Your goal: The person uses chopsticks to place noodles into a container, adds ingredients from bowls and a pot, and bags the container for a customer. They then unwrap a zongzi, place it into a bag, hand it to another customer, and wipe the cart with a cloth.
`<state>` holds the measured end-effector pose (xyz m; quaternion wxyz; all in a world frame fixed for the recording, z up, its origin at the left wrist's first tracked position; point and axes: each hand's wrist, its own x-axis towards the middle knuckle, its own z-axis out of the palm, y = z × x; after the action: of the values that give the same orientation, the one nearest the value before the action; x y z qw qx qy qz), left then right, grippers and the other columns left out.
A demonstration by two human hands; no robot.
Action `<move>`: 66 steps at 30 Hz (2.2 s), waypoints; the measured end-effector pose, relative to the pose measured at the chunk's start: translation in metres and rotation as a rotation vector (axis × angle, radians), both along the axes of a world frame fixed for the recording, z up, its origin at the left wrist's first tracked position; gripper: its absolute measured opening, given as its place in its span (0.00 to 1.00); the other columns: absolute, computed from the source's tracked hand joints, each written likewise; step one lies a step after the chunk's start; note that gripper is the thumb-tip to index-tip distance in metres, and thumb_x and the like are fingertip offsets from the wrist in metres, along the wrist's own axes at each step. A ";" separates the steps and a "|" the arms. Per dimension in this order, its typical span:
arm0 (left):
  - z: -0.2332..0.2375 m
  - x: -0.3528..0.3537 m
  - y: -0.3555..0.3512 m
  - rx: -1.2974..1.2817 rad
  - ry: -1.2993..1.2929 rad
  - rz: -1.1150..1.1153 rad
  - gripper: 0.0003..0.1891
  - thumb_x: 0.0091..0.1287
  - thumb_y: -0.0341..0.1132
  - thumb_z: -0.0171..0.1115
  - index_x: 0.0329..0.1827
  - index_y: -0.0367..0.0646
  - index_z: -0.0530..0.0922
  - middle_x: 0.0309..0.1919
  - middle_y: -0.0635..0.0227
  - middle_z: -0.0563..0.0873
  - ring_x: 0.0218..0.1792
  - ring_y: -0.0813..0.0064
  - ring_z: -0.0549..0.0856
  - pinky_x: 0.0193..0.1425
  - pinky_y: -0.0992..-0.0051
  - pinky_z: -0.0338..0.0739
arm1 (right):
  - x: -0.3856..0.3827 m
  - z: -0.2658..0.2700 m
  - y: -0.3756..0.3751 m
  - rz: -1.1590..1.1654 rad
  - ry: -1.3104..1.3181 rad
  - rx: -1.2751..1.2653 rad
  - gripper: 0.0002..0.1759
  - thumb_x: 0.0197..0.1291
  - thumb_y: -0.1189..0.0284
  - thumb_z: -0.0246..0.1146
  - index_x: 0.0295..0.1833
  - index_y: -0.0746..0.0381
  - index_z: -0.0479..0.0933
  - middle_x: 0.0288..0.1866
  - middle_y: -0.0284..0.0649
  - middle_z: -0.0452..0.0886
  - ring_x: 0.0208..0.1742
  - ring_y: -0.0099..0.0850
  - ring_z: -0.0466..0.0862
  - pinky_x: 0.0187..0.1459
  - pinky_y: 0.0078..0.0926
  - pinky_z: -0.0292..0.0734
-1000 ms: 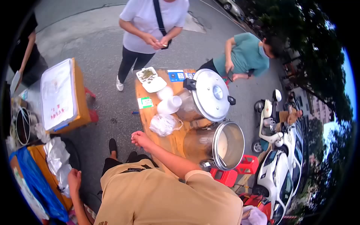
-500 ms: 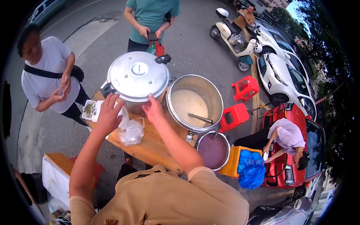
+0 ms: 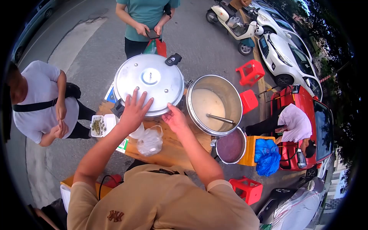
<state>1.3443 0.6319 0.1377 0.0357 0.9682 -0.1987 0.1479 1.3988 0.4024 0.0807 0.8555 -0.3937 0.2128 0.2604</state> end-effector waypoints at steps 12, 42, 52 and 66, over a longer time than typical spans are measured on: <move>0.053 0.032 0.020 0.063 -0.051 -0.043 0.41 0.59 0.30 0.69 0.79 0.54 0.67 0.74 0.53 0.71 0.73 0.39 0.70 0.67 0.48 0.73 | 0.014 0.069 0.023 -0.102 -0.125 0.043 0.18 0.67 0.63 0.69 0.57 0.56 0.76 0.51 0.33 0.79 0.48 0.26 0.79 0.47 0.28 0.77; 0.099 0.067 0.041 -0.071 0.073 -0.088 0.49 0.51 0.32 0.80 0.80 0.55 0.66 0.72 0.52 0.76 0.71 0.44 0.76 0.66 0.52 0.78 | 0.151 0.017 0.109 0.581 -0.792 -0.270 0.31 0.67 0.69 0.62 0.75 0.59 0.69 0.73 0.49 0.74 0.72 0.42 0.76 0.67 0.43 0.76; 0.101 0.067 0.067 -0.077 0.068 -0.085 0.48 0.51 0.31 0.80 0.79 0.55 0.67 0.72 0.53 0.76 0.71 0.45 0.76 0.68 0.52 0.77 | 0.184 0.032 0.108 0.490 -0.547 -0.022 0.31 0.69 0.66 0.59 0.76 0.58 0.67 0.75 0.49 0.72 0.73 0.42 0.75 0.68 0.44 0.75; 0.108 0.075 0.053 -0.083 0.067 -0.065 0.48 0.51 0.29 0.79 0.79 0.56 0.69 0.73 0.55 0.75 0.71 0.44 0.76 0.68 0.53 0.78 | 0.183 0.032 0.102 0.426 -0.481 0.148 0.31 0.73 0.62 0.55 0.78 0.57 0.64 0.77 0.49 0.69 0.75 0.43 0.73 0.70 0.46 0.74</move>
<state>1.4189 0.6847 0.2458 0.0871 0.9633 -0.2223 0.1224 1.5816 0.5047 0.1127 0.8339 -0.4164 -0.1020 0.3476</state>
